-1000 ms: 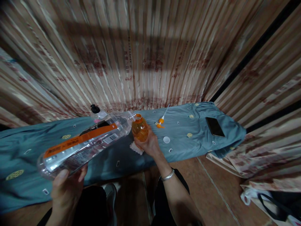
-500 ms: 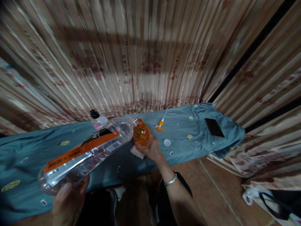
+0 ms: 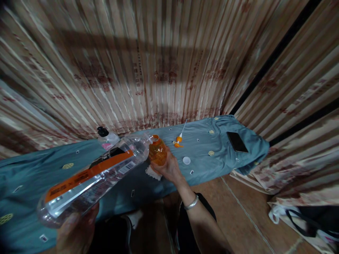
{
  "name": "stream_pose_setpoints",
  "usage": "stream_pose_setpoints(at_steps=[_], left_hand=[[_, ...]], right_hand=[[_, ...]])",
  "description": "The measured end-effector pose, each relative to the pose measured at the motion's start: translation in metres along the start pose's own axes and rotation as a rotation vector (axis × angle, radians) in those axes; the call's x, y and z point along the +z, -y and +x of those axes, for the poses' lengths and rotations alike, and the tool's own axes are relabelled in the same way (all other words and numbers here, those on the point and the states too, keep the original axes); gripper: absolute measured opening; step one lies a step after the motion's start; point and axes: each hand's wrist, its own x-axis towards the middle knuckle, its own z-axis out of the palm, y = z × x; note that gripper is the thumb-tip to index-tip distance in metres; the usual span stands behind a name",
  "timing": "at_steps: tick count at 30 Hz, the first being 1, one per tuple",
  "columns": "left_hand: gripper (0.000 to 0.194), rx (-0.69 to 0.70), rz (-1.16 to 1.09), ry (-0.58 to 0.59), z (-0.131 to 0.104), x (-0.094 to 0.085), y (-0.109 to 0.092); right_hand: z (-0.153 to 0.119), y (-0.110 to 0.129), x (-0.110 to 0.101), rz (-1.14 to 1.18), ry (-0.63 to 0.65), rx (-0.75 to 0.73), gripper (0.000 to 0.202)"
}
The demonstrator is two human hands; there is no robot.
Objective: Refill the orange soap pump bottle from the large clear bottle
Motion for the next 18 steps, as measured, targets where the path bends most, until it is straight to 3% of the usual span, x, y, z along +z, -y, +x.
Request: stream_pose_setpoints(at_steps=[8, 18], left_hand=[[0.054, -0.013, 0.015, 0.024, 0.003, -0.0084, 0.0083], [0.066, 0.066, 0.033, 0.086, 0.0073, -0.0049, 0.0089]], right_hand=[[0.0017, 0.0024, -0.0018, 0.001, 0.027, -0.005, 0.074], [0.001, -0.0003, -0.001, 0.013, 0.028, 0.038, 0.071]])
